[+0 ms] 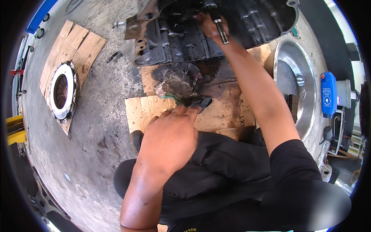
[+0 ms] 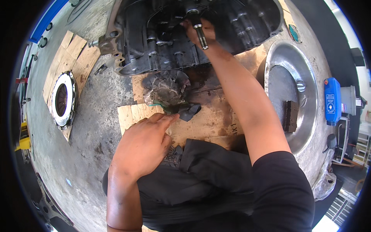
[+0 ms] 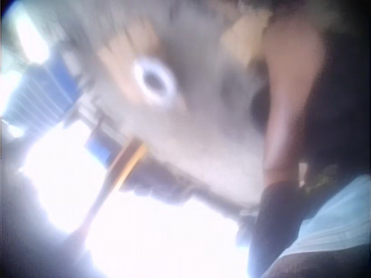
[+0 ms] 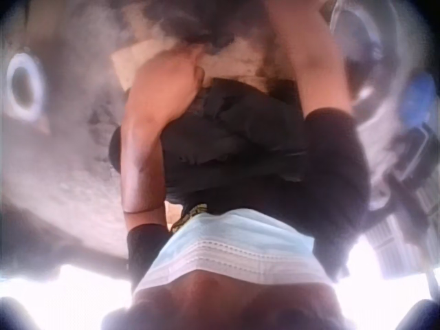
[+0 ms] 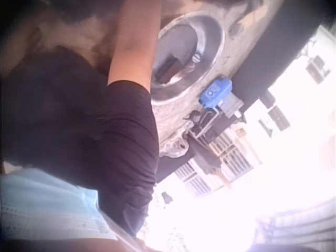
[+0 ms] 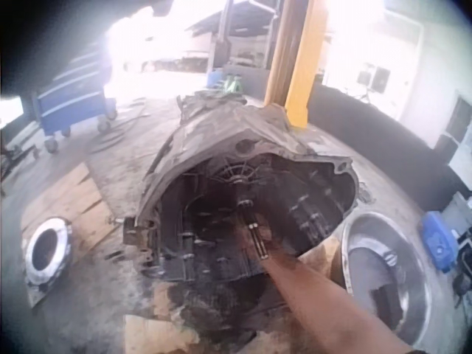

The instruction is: The person scrubs the interior of a transmission casing with a toothbrush and a cloth, repeatedly dipping the cloth into a metal basin of liquid. The person wipes and scrubs various internal surfaces and components of the casing.

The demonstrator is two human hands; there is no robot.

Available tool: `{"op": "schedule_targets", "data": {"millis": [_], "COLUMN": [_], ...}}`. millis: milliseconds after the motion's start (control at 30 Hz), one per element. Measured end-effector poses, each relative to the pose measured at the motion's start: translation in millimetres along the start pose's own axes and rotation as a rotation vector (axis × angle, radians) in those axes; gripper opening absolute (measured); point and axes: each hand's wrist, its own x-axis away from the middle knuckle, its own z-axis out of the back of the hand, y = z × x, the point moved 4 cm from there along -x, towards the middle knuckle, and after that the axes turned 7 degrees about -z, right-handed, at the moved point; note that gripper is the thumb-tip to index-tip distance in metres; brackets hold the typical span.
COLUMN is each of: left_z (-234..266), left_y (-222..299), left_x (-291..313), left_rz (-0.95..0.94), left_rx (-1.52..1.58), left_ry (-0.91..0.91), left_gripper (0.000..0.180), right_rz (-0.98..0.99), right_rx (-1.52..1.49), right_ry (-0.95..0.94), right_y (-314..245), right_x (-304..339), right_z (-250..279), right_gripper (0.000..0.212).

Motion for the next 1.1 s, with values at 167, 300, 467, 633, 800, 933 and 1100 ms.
{"op": "schedule_targets", "data": {"millis": [167,300,467,633,800,933,1100], "left_z": [10,21,26,22,18,14,8], "left_y": [-14,-15,-15,-7,-5,-2,-4], "left_x": [9,15,24,21,16,8,2], "left_rz": [0.032,-0.016,-0.037,-0.066,-0.048,-0.058,-0.007], "left_rx": [0.045,0.019,0.047,0.053,0.033,0.014,0.014], "left_ry": [0.006,0.047,0.068,0.049,0.024,0.008,-0.053], "left_gripper": [0.042,0.042,0.043,0.044,0.045,0.044,0.043], "right_rz": [-0.179,-0.203,-0.284,-0.520,-0.761,-0.431,-0.241], "right_rx": [0.551,0.541,0.001,-0.280,-0.638,-0.201,0.071], "right_ry": [-0.085,-0.074,-0.032,-0.106,-0.193,-0.014,0.147], "right_y": [-22,-35,-18,0,0,-20,-28], "right_x": [2,2,3,20,32,13,13], "right_z": [12,22,29,2,-19,-1,-4], "right_gripper": [0.026,0.028,0.027,0.019,0.027,0.025,0.033]}}
